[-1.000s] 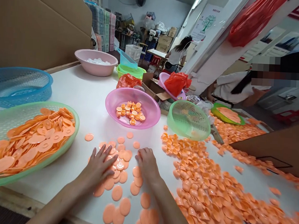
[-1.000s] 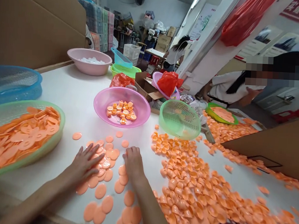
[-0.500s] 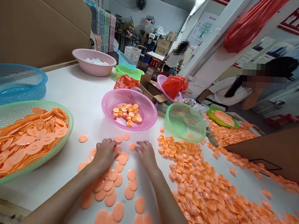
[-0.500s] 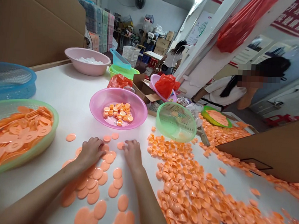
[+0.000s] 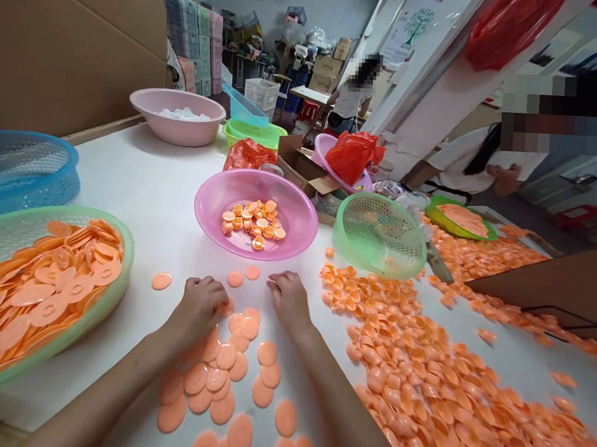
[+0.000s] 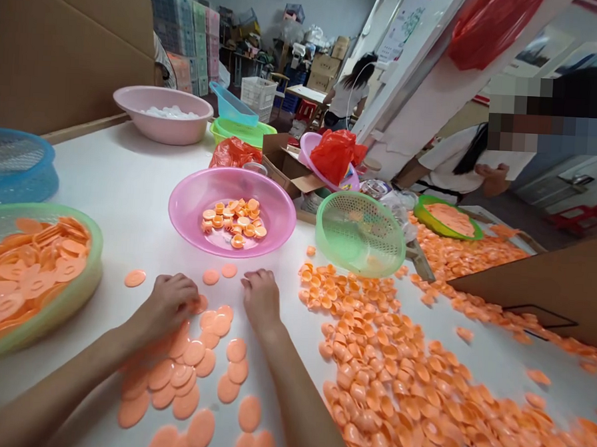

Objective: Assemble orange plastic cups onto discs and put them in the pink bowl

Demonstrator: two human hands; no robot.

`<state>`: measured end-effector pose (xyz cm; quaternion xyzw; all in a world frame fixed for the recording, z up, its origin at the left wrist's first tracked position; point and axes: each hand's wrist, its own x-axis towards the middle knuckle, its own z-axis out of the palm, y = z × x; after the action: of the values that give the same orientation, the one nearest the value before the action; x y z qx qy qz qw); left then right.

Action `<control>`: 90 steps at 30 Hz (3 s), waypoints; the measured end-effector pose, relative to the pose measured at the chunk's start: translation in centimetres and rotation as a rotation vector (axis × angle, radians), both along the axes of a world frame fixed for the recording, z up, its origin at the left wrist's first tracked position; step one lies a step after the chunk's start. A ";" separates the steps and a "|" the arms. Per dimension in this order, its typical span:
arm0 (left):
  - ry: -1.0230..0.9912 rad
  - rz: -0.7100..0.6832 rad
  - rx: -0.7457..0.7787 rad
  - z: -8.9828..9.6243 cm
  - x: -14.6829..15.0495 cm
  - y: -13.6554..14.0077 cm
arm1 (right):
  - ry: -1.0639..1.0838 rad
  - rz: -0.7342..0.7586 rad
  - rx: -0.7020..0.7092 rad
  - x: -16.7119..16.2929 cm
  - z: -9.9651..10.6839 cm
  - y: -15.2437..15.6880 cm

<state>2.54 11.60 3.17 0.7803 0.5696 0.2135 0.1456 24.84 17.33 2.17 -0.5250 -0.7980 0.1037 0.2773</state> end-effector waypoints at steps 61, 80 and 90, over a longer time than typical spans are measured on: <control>-0.100 -0.157 0.066 -0.9 4.3 -1.2 | 0.216 -0.095 -0.429 3.1 1.1 -10.8; -0.124 -0.049 0.032 -0.2 3.5 -5.5 | 0.116 0.094 -0.129 3.9 1.4 -11.7; 0.097 -0.249 0.269 1.0 2.5 -6.3 | 0.202 -0.061 -0.458 3.2 1.6 -14.5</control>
<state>5.02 5.31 4.17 0.8664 0.4415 0.2300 0.0376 28.00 2.80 3.76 -0.5850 -0.7056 0.3253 0.2324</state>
